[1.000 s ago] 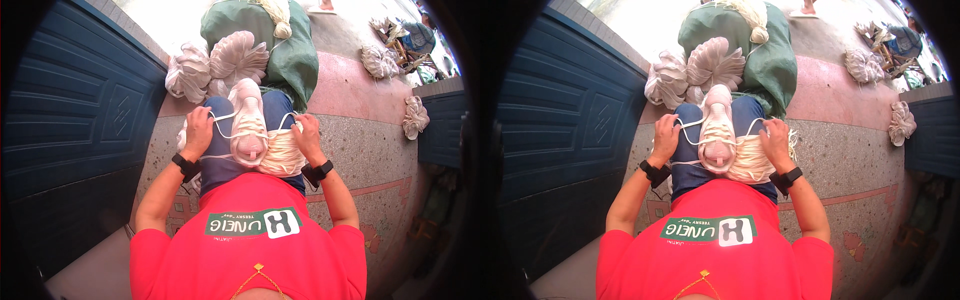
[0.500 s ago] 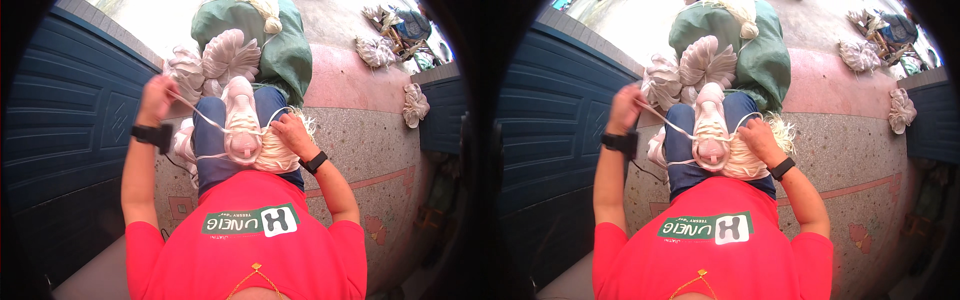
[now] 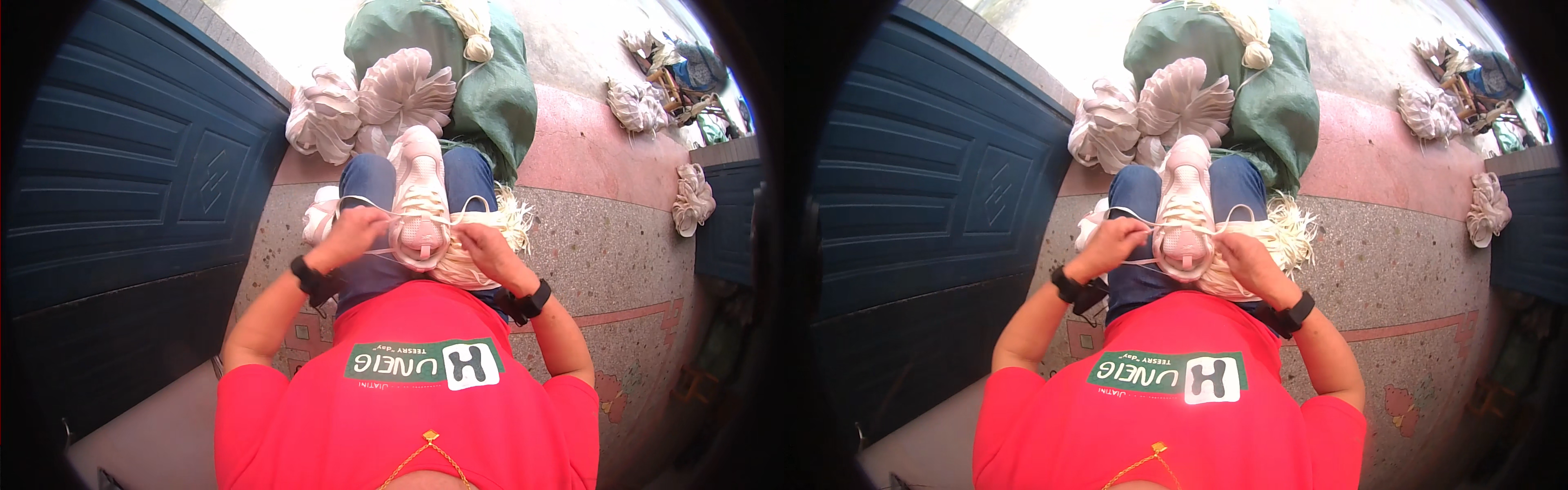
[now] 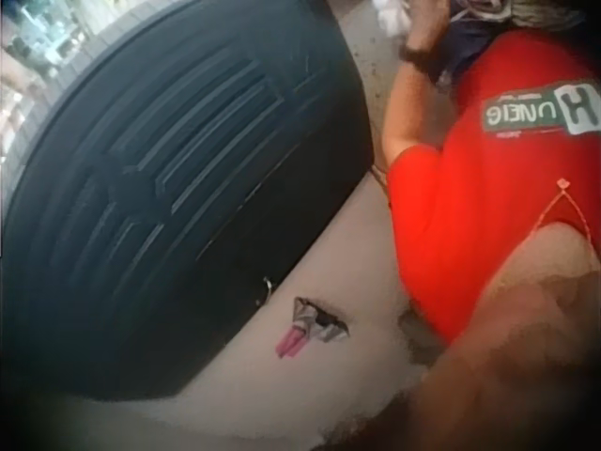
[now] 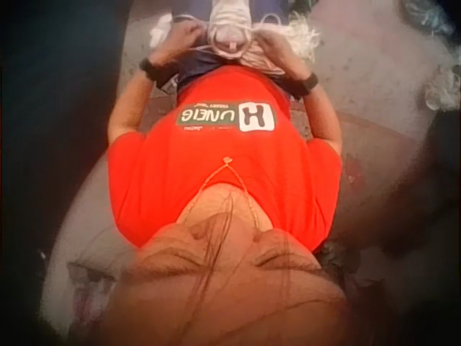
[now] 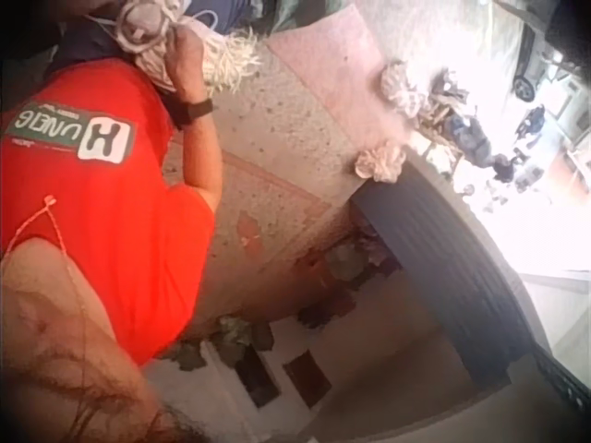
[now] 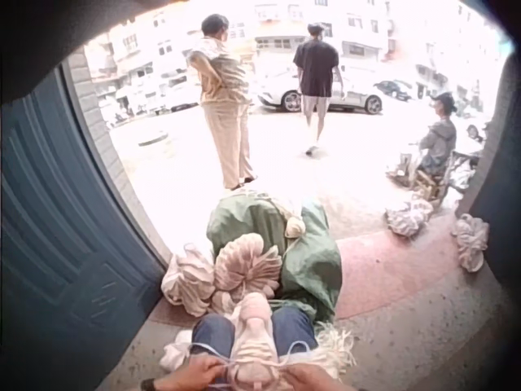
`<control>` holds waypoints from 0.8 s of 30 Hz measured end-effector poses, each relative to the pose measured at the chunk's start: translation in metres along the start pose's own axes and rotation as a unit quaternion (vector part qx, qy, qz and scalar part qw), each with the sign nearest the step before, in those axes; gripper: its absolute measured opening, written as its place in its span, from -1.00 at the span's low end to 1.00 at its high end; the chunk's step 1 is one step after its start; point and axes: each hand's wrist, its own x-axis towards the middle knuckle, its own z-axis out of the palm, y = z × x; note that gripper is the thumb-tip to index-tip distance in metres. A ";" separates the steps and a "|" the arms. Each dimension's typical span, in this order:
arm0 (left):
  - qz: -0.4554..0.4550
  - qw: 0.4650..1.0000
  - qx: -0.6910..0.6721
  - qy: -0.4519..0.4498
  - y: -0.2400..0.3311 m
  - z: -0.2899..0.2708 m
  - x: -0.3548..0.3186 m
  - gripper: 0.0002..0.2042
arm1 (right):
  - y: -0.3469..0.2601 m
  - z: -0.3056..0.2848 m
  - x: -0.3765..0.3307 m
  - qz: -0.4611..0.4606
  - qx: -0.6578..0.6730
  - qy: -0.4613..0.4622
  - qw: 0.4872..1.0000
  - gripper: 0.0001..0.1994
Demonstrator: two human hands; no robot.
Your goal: Pairing shoes by tying them together with a white ribbon while sitting at the entrance of a shop.
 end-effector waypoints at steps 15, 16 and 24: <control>0.102 0.972 0.167 0.129 -0.009 0.029 0.002 -0.86 | 0.010 0.020 0.023 -0.075 -0.283 0.101 0.951 -0.86; 0.109 0.970 0.170 0.136 -0.009 0.028 0.004 -0.86 | 0.012 0.021 0.024 -0.070 -0.287 0.111 0.949 -0.86; 0.105 0.966 0.188 0.143 -0.008 0.031 0.004 -0.87 | -0.003 0.009 0.023 -0.071 -0.262 0.132 0.953 -0.89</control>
